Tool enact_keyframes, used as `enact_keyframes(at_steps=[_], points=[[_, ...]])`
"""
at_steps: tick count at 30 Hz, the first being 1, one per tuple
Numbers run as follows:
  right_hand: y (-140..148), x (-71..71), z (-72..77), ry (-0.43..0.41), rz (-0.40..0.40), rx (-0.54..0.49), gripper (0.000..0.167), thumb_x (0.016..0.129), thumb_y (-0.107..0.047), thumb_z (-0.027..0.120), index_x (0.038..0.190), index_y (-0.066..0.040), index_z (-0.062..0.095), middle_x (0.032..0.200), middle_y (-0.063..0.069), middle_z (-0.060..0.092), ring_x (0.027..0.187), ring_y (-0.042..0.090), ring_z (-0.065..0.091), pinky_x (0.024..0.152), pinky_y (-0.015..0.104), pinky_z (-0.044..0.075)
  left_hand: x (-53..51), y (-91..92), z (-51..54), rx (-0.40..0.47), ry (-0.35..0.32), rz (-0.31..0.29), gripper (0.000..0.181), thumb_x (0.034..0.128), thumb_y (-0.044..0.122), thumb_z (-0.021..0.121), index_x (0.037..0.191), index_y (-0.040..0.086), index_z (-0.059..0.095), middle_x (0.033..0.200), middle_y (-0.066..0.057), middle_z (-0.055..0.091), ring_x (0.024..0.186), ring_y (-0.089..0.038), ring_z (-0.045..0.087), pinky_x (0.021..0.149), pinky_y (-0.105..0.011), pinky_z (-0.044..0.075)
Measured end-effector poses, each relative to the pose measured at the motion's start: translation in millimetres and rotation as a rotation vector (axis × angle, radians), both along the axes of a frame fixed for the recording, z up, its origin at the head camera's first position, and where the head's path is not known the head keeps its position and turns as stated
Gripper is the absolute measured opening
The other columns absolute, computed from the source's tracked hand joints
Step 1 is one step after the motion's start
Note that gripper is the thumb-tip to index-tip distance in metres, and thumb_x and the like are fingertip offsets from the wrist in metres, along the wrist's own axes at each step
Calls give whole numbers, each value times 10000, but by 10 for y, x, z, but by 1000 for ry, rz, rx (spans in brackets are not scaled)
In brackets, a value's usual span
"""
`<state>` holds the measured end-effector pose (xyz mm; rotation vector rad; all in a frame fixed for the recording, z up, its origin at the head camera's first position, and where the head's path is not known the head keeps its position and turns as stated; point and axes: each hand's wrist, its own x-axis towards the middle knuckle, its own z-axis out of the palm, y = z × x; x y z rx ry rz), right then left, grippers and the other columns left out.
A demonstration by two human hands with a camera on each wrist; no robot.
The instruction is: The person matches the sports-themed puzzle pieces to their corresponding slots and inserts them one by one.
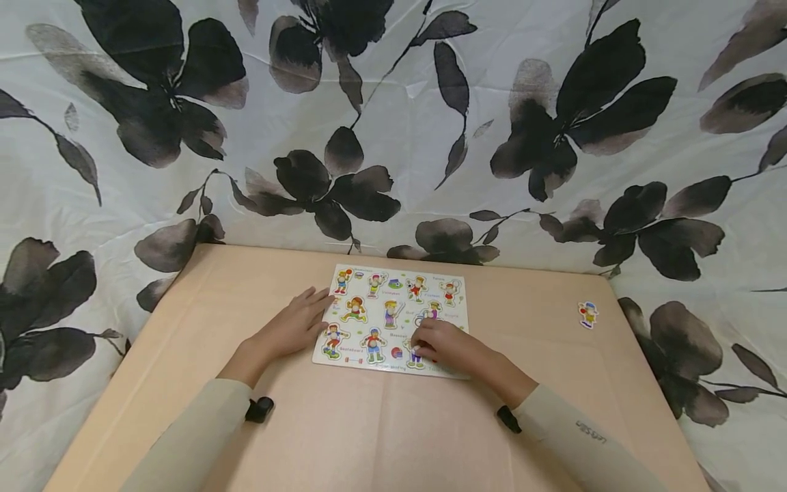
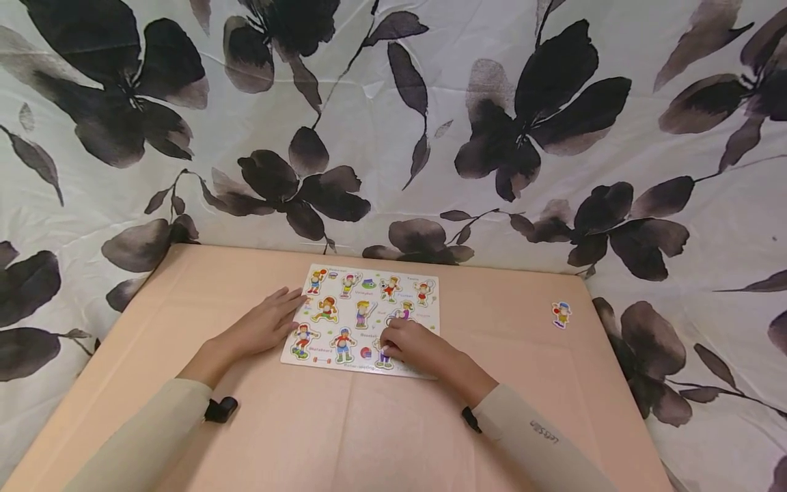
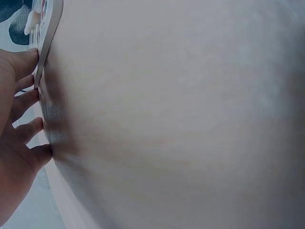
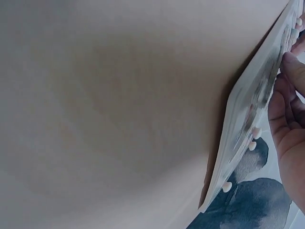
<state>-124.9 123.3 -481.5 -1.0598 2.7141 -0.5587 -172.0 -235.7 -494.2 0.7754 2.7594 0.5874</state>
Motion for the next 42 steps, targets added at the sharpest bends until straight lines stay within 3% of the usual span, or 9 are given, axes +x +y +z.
enact_keyframes(at_steps=[11,17,21,28,34,42], points=[[7,-23,17,-28,-17,28,181,973,-267,737,1101,-139,747,1050,-37,681,955,97,620,899,255,587,-13,22,33,-13,-27,10,601,1024,238,634,1558,37,444,1663,-181,345,1551,-478,236,1242,-667,228],[162,-51,89,-47,-92,-18,180,978,-270,730,1111,-150,747,1074,-45,689,986,101,633,919,278,592,-18,42,30,-7,-36,10,605,1026,244,633,1559,34,440,1667,-177,339,1553,-476,230,1246,-665,220],[348,-70,159,-26,-172,-34,194,970,-229,740,1135,-128,749,1081,-34,697,974,112,626,910,299,602,-21,39,30,-8,-32,7,604,1027,240,629,1560,30,436,1665,-181,340,1551,-478,233,1247,-662,220],[747,-58,212,23,-280,-114,140,941,-134,764,1072,-87,752,997,-20,677,869,98,594,771,258,582,-4,35,36,-13,-29,10,598,1024,224,633,1554,23,444,1658,-192,349,1545,-486,242,1248,-656,225],[1144,-28,150,99,-358,-132,138,918,-64,767,1055,-80,755,977,3,692,851,125,615,744,289,590,1,31,29,-17,-36,10,598,1034,239,614,1562,26,431,1667,-179,336,1555,-473,229,1253,-650,220],[1656,6,25,103,-471,-119,141,917,-84,776,1053,-64,745,951,24,687,801,133,589,681,267,540,12,25,35,-6,-27,13,588,1020,209,639,1545,15,455,1651,-196,360,1542,-492,247,1243,-662,232]])
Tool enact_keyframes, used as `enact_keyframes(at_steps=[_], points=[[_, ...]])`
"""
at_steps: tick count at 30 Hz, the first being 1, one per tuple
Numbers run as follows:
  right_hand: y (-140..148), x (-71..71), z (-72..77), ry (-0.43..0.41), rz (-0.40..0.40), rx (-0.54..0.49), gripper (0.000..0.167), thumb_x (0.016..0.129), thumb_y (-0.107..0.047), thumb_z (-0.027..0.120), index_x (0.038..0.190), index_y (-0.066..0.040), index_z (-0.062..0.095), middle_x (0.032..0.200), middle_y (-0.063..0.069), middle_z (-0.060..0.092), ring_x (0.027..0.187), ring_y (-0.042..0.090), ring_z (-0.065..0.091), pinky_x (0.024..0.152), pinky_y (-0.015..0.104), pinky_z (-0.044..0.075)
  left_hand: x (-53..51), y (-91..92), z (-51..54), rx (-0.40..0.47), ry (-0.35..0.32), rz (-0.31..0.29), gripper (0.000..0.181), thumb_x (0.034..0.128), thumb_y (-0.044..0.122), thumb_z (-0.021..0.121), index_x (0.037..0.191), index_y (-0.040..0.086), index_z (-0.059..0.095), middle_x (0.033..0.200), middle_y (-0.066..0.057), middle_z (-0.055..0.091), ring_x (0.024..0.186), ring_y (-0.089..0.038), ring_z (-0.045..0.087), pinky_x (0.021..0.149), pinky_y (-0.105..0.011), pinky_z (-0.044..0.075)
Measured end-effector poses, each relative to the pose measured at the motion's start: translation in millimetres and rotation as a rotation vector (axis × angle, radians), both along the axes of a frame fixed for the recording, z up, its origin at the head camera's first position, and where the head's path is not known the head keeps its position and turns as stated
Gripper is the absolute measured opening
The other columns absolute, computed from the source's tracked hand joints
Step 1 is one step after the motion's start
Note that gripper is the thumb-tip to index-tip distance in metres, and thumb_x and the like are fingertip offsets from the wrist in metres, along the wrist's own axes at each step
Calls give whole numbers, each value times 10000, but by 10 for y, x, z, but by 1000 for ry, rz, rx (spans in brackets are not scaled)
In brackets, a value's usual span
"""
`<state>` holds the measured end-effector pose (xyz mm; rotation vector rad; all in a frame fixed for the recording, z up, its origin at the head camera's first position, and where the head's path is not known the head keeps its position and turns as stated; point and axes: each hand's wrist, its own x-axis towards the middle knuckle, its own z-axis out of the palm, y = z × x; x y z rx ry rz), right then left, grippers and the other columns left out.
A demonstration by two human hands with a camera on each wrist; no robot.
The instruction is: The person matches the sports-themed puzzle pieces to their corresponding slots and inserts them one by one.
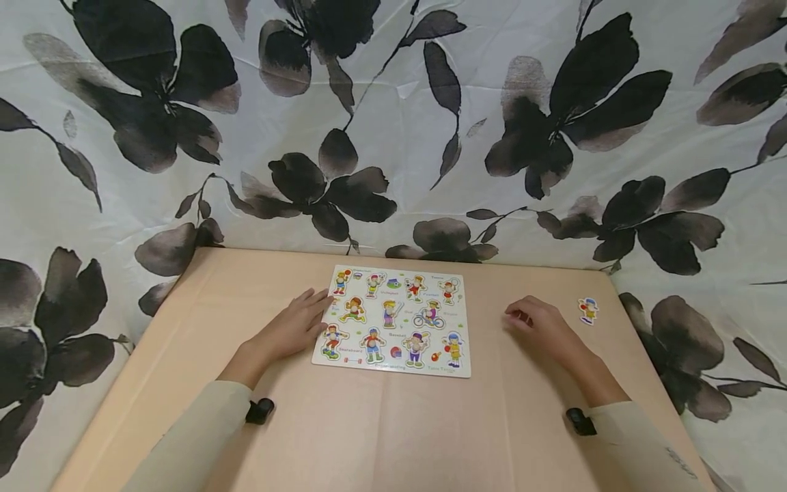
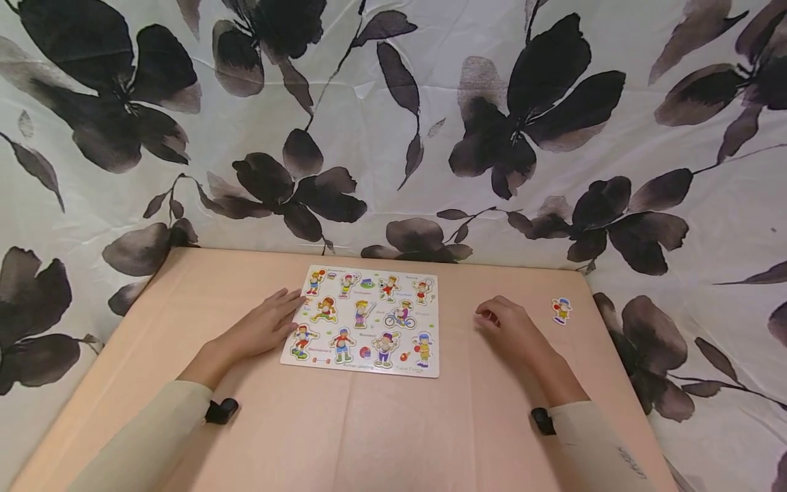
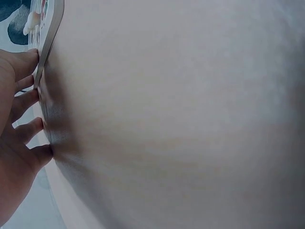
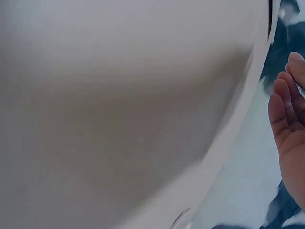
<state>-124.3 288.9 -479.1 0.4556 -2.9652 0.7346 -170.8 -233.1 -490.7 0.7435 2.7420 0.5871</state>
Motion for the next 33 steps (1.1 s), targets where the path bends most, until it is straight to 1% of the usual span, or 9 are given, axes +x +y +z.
enact_keyframes(at_steps=[6,10,13,18,21,23,25,29,33], points=[[339,25,-38,-2,-100,9,123,937,-139,769,1040,-74,756,988,59,710,813,172,620,683,297,546,-21,4,-4,4,-2,-1,587,1021,208,643,1544,15,457,1650,-196,361,1542,-490,248,1249,-654,228],[565,47,-24,11,-178,4,175,951,-151,755,1086,-40,750,1023,125,712,831,251,659,692,349,554,-21,8,6,6,-14,-2,585,1023,213,640,1543,14,458,1651,-197,359,1543,-491,245,1246,-661,227],[727,57,-7,17,-239,4,222,968,-167,738,1134,-20,734,1041,161,704,863,302,667,713,388,554,-17,10,20,4,-8,-3,584,1022,213,640,1540,11,461,1645,-203,367,1537,-497,255,1236,-673,237],[968,71,7,-29,-348,14,272,1008,-179,684,1193,20,685,1064,216,655,942,376,636,781,516,523,2,9,18,0,10,0,583,1019,209,643,1535,6,466,1637,-206,382,1532,-496,270,1230,-674,251],[1084,69,7,-56,-411,30,288,1025,-183,655,1203,43,665,1084,249,620,976,415,615,796,563,497,5,13,12,2,21,-4,579,1018,202,642,1533,2,468,1634,-207,386,1530,-498,274,1225,-679,257],[1155,62,0,-60,-435,40,279,1023,-162,651,1191,60,661,1081,270,611,974,432,612,788,570,488,7,16,9,4,25,-6,576,1017,196,643,1530,0,471,1632,-210,389,1526,-502,278,1222,-682,259],[1212,54,-6,-67,-454,52,261,1019,-147,646,1170,66,660,1062,273,606,956,428,600,761,540,495,4,18,4,2,24,-5,576,1017,196,641,1530,-2,470,1632,-210,388,1526,-503,277,1226,-676,257],[1297,31,-36,-85,-463,75,243,1003,-116,656,1152,76,659,1011,268,606,925,415,579,731,498,465,-3,21,-6,-3,4,3,586,1023,218,636,1540,8,459,1646,-190,372,1541,-483,261,1249,-645,238],[1333,-2,-82,-111,-465,97,258,994,-118,674,1150,87,660,980,264,631,917,415,585,754,538,445,-1,21,-12,-4,13,-2,586,1024,216,634,1541,4,456,1647,-192,370,1538,-488,263,1250,-643,240]])
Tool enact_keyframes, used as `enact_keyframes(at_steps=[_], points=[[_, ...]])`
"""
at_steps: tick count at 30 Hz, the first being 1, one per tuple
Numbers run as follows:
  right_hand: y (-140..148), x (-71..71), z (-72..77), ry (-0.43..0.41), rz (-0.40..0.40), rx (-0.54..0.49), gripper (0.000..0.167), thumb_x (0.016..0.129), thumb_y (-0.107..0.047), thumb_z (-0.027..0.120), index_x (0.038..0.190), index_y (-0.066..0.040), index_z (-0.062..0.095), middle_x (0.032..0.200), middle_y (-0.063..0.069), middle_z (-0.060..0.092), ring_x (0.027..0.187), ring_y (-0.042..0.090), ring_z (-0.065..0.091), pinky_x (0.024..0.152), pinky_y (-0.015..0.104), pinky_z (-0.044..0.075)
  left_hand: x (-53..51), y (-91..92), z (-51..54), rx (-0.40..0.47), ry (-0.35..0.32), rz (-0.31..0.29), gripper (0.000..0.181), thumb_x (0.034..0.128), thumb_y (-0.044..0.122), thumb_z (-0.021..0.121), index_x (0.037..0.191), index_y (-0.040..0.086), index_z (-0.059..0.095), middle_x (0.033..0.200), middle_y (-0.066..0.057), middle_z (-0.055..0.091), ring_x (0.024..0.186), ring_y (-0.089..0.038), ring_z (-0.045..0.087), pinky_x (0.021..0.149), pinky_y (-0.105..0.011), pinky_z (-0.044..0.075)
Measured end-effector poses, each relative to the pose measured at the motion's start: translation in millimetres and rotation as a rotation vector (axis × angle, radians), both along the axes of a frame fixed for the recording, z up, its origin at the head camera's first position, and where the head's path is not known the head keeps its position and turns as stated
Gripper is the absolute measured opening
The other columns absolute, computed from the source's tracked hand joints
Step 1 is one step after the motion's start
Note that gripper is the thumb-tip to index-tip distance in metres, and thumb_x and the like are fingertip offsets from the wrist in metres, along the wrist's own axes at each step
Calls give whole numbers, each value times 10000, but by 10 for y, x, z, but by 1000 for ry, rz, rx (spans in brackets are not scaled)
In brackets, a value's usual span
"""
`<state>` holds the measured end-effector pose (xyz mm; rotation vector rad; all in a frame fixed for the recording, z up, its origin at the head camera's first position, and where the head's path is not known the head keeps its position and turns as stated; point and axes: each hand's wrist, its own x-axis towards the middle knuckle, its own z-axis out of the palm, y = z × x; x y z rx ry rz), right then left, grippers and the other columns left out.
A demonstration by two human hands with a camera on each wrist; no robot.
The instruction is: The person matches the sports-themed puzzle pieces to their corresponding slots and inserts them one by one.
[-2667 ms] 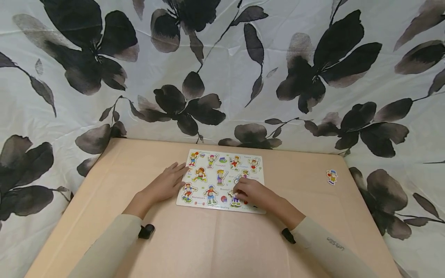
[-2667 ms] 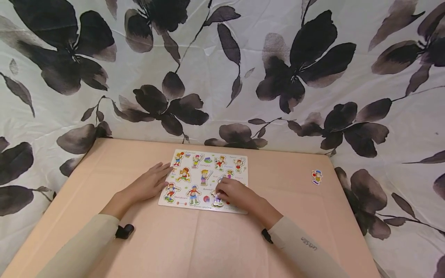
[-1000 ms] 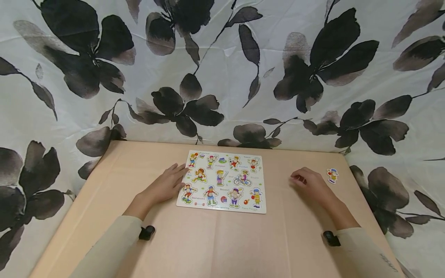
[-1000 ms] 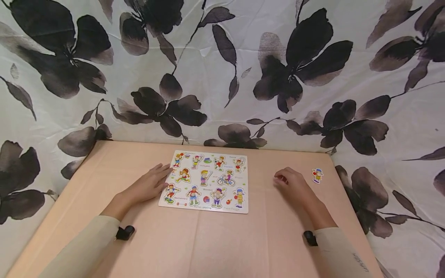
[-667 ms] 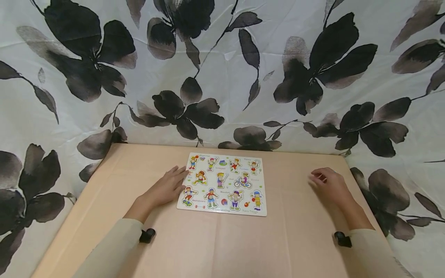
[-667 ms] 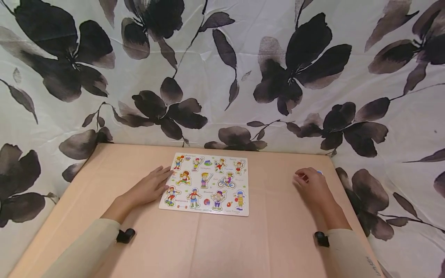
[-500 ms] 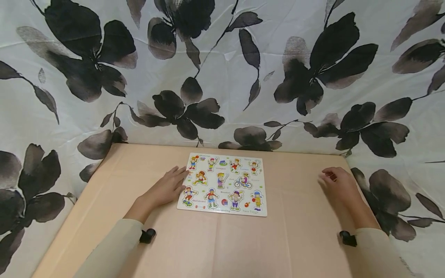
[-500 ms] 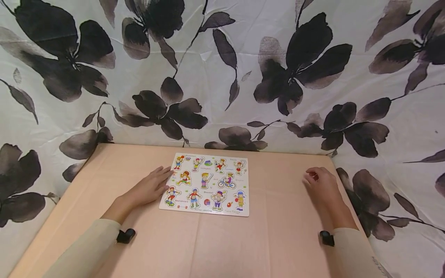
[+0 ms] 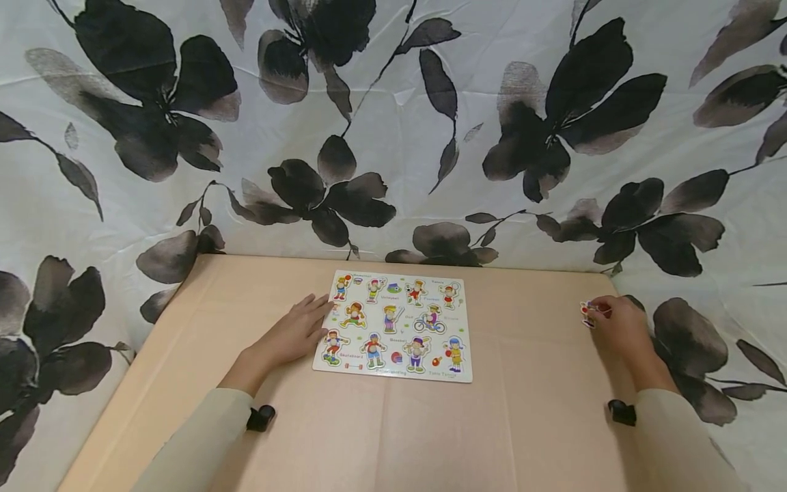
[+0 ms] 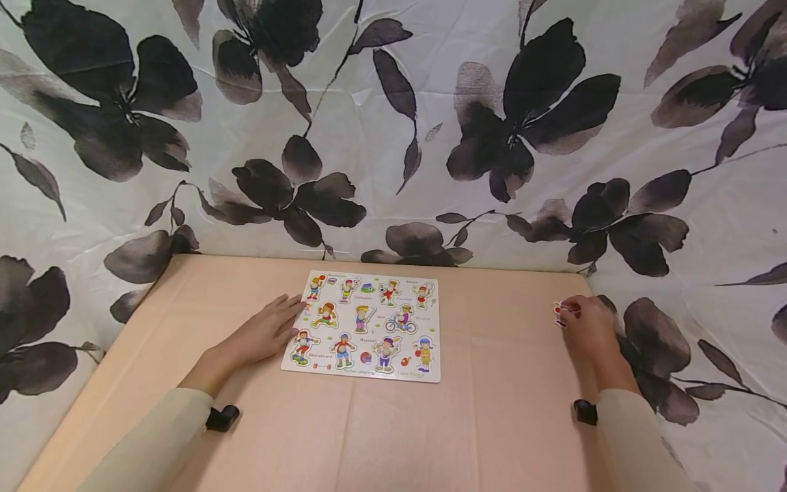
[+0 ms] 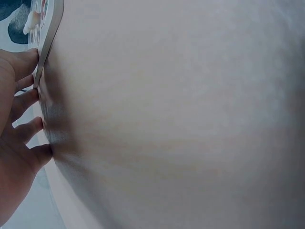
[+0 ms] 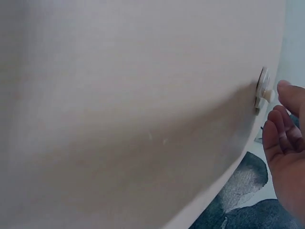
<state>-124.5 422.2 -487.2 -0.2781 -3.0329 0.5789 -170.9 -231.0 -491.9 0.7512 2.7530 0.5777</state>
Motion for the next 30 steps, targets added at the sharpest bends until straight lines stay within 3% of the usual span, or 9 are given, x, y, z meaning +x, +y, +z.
enact_keyframes(at_steps=[7,13,18,30], points=[[45,-17,-86,-57,-27,5,256,1007,-111,652,1153,99,654,980,282,650,886,398,574,744,551,461,30,5,-20,13,23,-14,583,1011,180,646,1530,-14,463,1630,-221,386,1520,-514,280,1237,-661,252],[43,-7,-130,-23,-20,9,225,992,-79,654,1125,102,665,980,300,676,895,428,608,746,558,474,35,-1,-40,12,23,-9,584,1012,182,646,1533,-8,462,1635,-213,382,1527,-504,276,1242,-654,249],[-45,11,-100,-4,7,9,227,988,-90,661,1118,96,671,976,291,676,900,432,614,762,558,413,36,-2,-40,14,18,-9,585,1015,190,644,1536,-4,460,1636,-210,380,1529,-501,273,1244,-651,245],[-458,65,-24,73,83,-44,206,974,-87,705,1097,78,688,1014,252,635,868,347,619,715,452,544,-2,-18,-46,8,17,-7,580,1021,201,637,1540,13,461,1647,-195,369,1536,-494,262,1246,-648,244]])
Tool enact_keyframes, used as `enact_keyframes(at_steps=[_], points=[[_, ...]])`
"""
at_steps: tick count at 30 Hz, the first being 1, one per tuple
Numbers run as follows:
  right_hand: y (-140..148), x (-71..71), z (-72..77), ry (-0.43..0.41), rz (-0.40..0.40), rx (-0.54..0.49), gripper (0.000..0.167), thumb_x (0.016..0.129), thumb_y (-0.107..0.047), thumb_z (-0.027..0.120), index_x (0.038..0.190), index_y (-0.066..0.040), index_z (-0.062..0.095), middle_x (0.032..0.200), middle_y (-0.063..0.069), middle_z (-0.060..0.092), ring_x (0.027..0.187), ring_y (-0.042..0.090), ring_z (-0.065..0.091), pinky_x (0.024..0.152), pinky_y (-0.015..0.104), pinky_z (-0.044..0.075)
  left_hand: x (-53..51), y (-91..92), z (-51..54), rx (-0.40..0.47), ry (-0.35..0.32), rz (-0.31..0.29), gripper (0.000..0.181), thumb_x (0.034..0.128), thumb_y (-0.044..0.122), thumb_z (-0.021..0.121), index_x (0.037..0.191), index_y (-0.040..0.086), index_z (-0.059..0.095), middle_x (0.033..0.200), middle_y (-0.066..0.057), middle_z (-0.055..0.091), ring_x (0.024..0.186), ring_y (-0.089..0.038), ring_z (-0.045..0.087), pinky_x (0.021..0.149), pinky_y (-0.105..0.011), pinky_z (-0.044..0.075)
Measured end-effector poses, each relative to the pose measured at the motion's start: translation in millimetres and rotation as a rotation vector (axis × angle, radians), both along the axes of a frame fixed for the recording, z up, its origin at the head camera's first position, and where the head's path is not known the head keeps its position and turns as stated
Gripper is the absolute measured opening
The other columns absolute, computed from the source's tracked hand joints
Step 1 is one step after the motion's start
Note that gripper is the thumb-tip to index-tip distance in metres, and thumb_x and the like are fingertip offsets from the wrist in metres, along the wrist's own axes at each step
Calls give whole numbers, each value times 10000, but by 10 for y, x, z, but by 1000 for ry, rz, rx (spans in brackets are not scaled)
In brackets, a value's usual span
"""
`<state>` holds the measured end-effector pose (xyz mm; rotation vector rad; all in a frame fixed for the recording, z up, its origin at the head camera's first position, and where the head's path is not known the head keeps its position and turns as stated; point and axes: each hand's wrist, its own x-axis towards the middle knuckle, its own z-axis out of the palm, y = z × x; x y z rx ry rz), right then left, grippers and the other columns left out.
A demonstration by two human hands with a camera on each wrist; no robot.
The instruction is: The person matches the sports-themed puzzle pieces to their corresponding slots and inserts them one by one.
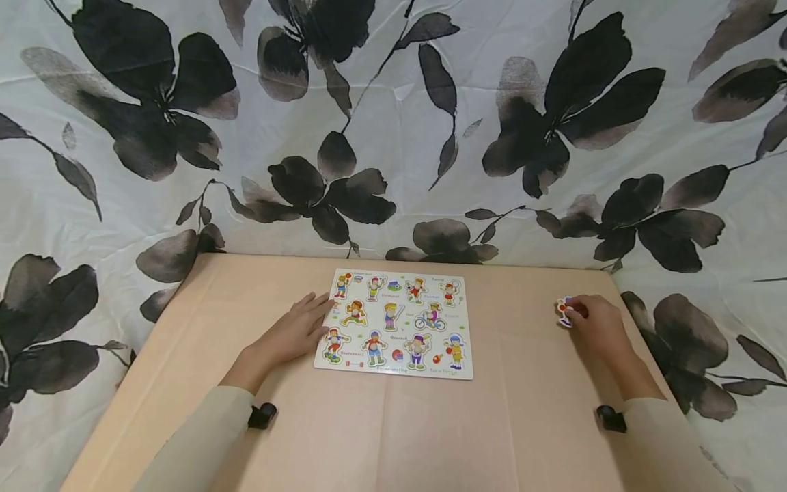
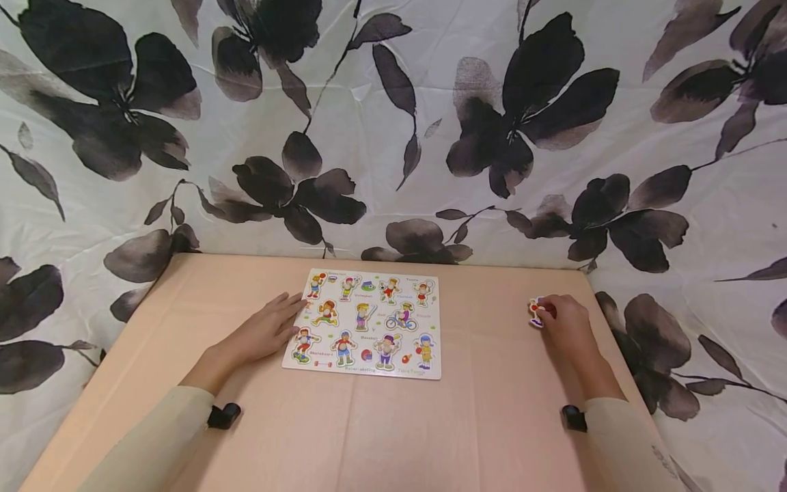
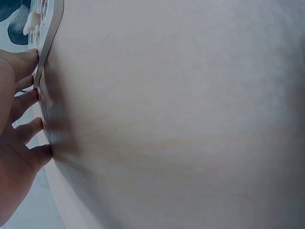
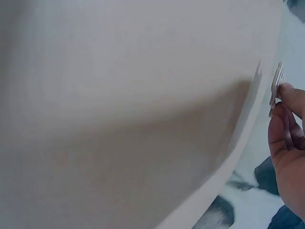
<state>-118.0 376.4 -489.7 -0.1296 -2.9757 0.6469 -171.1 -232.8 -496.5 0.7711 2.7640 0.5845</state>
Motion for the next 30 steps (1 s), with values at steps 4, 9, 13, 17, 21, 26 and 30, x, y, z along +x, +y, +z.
enact_keyframes(at_steps=[4,9,13,17,21,26,30], points=[[-176,4,53,22,60,-16,180,969,-85,710,1087,52,710,1002,218,653,858,314,632,696,388,529,-1,-6,1,-5,3,2,578,1026,204,626,1546,18,454,1652,-192,360,1537,-494,257,1246,-650,242],[-435,-15,103,22,147,-25,165,941,-91,744,1061,22,740,977,164,671,828,249,607,683,334,504,-7,-14,-2,-2,22,-9,572,1026,193,620,1541,5,455,1642,-204,372,1527,-507,270,1238,-661,248],[-633,-9,104,4,189,-44,151,930,-91,757,1051,-3,748,980,135,680,828,217,601,684,308,510,-5,-11,-4,0,19,-10,574,1027,190,619,1542,1,452,1643,-203,371,1528,-506,270,1240,-659,247],[-793,25,95,3,216,-61,123,929,-94,763,1036,-34,757,976,98,684,819,186,599,675,281,514,0,0,0,5,-1,-2,583,1023,200,630,1545,12,452,1649,-195,364,1537,-497,257,1247,-654,235],[-945,47,89,-1,248,-66,100,936,-104,757,1028,-65,761,972,56,679,816,159,585,678,265,513,1,1,-7,4,2,-1,580,1020,200,636,1541,14,460,1646,-200,368,1535,-501,257,1243,-661,236],[-1155,79,82,-31,311,-78,104,938,-138,764,1032,-93,758,987,15,677,826,131,571,684,246,514,-1,1,-18,-3,7,0,573,1021,193,632,1538,11,463,1642,-205,372,1532,-505,259,1239,-664,241],[-1324,120,56,-33,369,-86,115,917,-154,792,1015,-104,759,971,-19,667,825,106,561,686,225,521,4,-2,-7,-2,9,0,572,1020,190,632,1537,10,464,1642,-202,373,1532,-505,260,1236,-668,246]])
